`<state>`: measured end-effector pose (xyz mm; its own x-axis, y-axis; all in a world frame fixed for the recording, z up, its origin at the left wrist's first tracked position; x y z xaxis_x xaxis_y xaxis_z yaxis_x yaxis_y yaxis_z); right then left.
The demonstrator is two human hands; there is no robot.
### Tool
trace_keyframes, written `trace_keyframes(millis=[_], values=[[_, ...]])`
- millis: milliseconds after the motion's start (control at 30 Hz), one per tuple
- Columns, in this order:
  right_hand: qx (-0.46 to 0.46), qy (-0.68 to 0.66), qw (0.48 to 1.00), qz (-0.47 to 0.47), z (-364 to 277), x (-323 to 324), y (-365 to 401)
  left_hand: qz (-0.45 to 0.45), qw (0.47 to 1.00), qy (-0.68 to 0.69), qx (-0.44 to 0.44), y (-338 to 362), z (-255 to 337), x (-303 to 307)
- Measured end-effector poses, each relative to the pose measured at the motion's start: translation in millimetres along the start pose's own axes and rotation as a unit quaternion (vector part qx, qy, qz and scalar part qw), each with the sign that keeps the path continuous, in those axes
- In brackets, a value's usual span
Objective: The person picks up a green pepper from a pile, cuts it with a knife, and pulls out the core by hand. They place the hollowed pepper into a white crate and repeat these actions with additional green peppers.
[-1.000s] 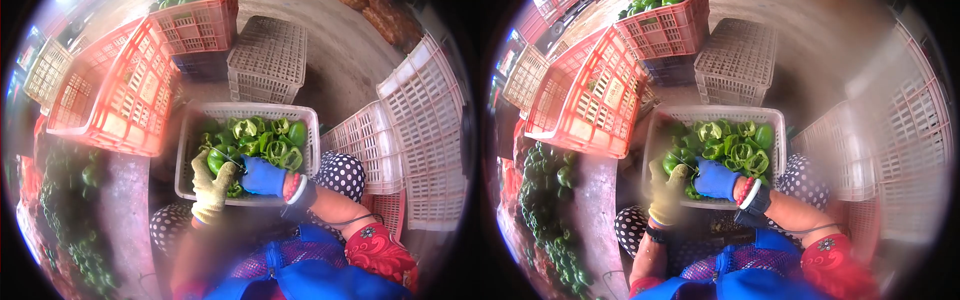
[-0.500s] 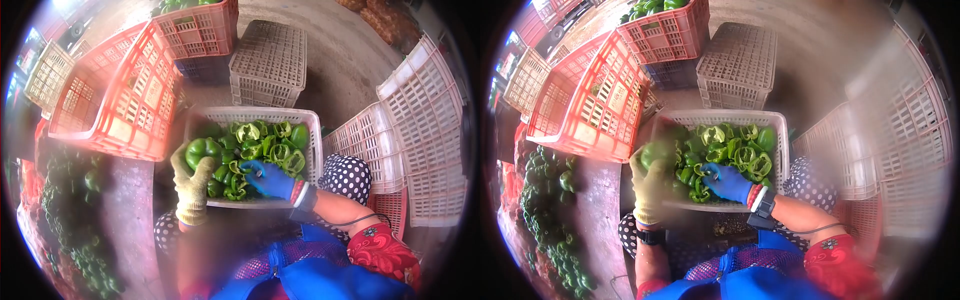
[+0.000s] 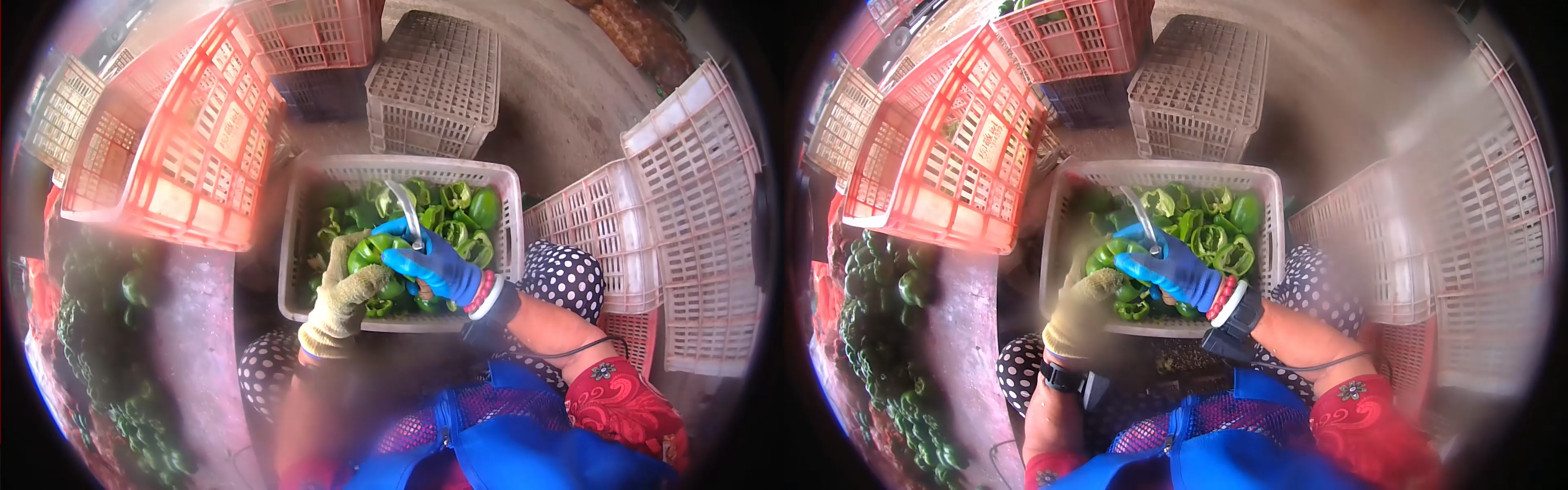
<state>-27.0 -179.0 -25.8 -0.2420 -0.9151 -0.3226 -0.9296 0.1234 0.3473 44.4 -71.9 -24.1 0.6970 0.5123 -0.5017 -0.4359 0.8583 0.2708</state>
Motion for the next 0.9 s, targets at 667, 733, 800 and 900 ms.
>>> trace_keyframes(millis=[667,733,800,900], values=[[-0.026,0.084,0.991,0.100,-26.8,49.8,-58.9,0.175,0.969,-0.093,-0.148,38.7,73.0,25.0],[-0.057,0.118,0.981,0.141,-20.7,59.5,-60.0,0.135,0.976,0.065,-0.158,25.1,55.9,32.8],[-0.026,-0.007,0.993,0.115,6.4,48.1,-63.0,0.144,0.961,-0.019,-0.235,18.1,44.1,43.5],[-0.023,-0.118,0.993,0.002,11.0,-19.7,-27.6,0.044,0.964,0.192,-0.181,4.5,22.4,34.9]])
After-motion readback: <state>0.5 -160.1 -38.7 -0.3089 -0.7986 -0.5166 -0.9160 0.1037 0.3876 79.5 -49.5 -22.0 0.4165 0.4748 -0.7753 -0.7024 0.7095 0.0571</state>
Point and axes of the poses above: each hand's wrist, its own y-axis away from the middle knuckle, its own x-axis out of the back of the hand, z = x × y, the point moved 9 cm from there along -y, towards the middle knuckle, and after that the axes turned 3 degrees about -z, right-handed, at the moved point
